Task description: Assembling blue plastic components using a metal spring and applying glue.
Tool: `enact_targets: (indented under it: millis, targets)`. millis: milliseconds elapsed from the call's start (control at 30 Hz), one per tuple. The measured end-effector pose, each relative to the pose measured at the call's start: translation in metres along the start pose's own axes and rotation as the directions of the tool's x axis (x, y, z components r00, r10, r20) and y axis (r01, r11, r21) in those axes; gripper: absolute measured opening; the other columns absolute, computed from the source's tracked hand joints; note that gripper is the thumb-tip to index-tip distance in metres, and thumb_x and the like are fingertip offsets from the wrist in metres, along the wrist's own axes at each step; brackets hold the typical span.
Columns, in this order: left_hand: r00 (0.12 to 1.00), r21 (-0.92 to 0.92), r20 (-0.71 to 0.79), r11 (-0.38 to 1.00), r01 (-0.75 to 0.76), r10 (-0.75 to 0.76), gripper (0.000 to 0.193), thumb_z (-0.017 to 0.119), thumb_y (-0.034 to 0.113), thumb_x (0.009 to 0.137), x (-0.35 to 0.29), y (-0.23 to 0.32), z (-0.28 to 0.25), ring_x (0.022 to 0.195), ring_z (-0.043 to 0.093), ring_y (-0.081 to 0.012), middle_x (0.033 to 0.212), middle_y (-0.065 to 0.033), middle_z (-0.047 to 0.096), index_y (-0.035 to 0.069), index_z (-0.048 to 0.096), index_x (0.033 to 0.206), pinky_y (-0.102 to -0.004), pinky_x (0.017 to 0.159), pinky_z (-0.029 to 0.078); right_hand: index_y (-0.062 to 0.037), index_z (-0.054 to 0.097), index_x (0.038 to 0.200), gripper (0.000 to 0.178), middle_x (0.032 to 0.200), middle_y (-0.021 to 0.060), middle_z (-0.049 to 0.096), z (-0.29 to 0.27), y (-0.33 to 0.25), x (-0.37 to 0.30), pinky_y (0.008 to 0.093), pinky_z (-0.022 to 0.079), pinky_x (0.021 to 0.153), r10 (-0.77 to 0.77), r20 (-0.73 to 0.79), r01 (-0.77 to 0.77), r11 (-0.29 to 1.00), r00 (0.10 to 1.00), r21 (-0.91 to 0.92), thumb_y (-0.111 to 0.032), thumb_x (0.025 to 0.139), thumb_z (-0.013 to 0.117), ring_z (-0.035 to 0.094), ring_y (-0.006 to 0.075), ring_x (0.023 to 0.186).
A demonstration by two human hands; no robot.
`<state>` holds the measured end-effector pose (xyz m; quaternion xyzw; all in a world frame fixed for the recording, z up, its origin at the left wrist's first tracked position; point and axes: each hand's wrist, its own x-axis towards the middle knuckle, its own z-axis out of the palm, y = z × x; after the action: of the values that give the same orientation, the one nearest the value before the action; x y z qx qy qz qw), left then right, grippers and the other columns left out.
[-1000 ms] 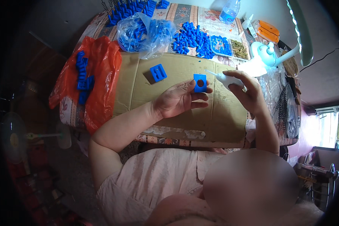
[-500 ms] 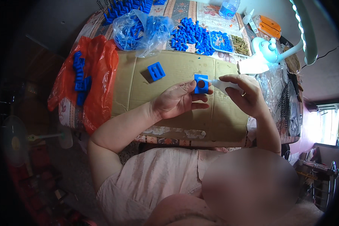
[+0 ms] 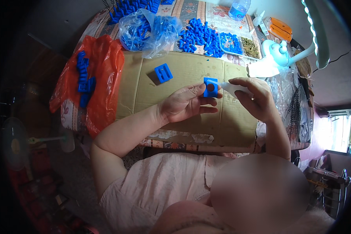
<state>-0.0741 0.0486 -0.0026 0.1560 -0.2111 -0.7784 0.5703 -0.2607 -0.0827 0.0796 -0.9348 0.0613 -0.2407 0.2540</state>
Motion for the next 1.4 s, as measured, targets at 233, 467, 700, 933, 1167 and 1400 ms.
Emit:
enact_targets:
  millis: [233,467,700,933,1167,1400]
  targets:
    - [1.0,-0.005,0.005,1.0,0.009,-0.009,0.041,0.036,0.031,0.097,0.0,0.0,-0.001,0.097,0.056,-0.0161,0.118,-0.0106,0.052,0.002,0.042,0.125,-0.0441,0.097,0.041,-0.0029,0.061,0.1,0.028,0.079,0.0119,0.064,-0.001,-0.001,0.001,0.0334,0.047,0.058,-0.002,0.0,0.002,1.0,1.0,0.003,-0.003,0.072,0.064,0.063,0.0264,0.066]
    - [1.0,0.008,0.006,1.0,0.007,-0.007,0.042,0.036,0.031,0.097,0.0,0.001,-0.001,0.097,0.056,-0.0154,0.118,-0.0101,0.053,0.001,0.04,0.126,-0.044,0.097,0.04,-0.0025,0.061,0.101,0.029,0.082,0.0124,0.065,-0.004,-0.003,0.0,0.0333,0.048,0.06,0.027,0.003,-0.027,1.0,1.0,0.012,-0.002,0.072,0.064,0.063,0.0264,0.067]
    - [1.0,0.003,0.014,1.0,0.01,-0.01,0.043,0.035,0.031,0.097,0.0,0.001,-0.001,0.097,0.056,-0.0156,0.117,-0.0103,0.053,0.001,0.039,0.128,-0.0435,0.097,0.04,-0.0018,0.061,0.102,0.029,0.081,0.0124,0.064,-0.003,-0.001,0.0,0.0329,0.048,0.059,-0.006,-0.01,0.006,1.0,1.0,0.015,-0.001,0.073,0.063,0.063,0.026,0.067]
    - [1.0,-0.009,0.01,1.0,-0.027,0.027,0.047,0.041,0.034,0.095,0.0,0.005,0.001,0.095,0.058,-0.0154,0.117,-0.0111,0.052,0.001,0.038,0.128,-0.0433,0.098,0.04,-0.0017,0.061,0.101,0.027,0.079,0.0112,0.063,-0.007,0.004,-0.004,0.0317,0.047,0.059,0.075,-0.028,-0.073,0.996,0.997,0.041,-0.002,0.074,0.062,0.062,0.0237,0.067]
    - [0.999,-0.019,0.012,0.999,-0.042,0.042,0.047,0.042,0.035,0.094,-0.002,0.006,0.0,0.094,0.058,-0.0148,0.117,-0.0105,0.053,0.002,0.038,0.128,-0.0426,0.098,0.04,-0.0023,0.061,0.1,0.026,0.079,0.011,0.063,-0.003,0.003,-0.003,0.0318,0.047,0.06,0.089,-0.02,-0.088,0.995,0.996,0.041,-0.001,0.074,0.061,0.062,0.0239,0.067]
    - [0.999,-0.016,0.006,0.999,-0.034,0.034,0.047,0.042,0.035,0.095,0.0,0.006,-0.001,0.093,0.058,-0.0143,0.116,-0.0099,0.053,0.002,0.038,0.127,-0.0424,0.097,0.04,-0.0023,0.061,0.1,0.027,0.078,0.0107,0.064,-0.002,0.007,-0.003,0.0314,0.047,0.059,0.048,-0.034,-0.047,0.998,0.998,0.048,0.0,0.073,0.062,0.062,0.0239,0.066]
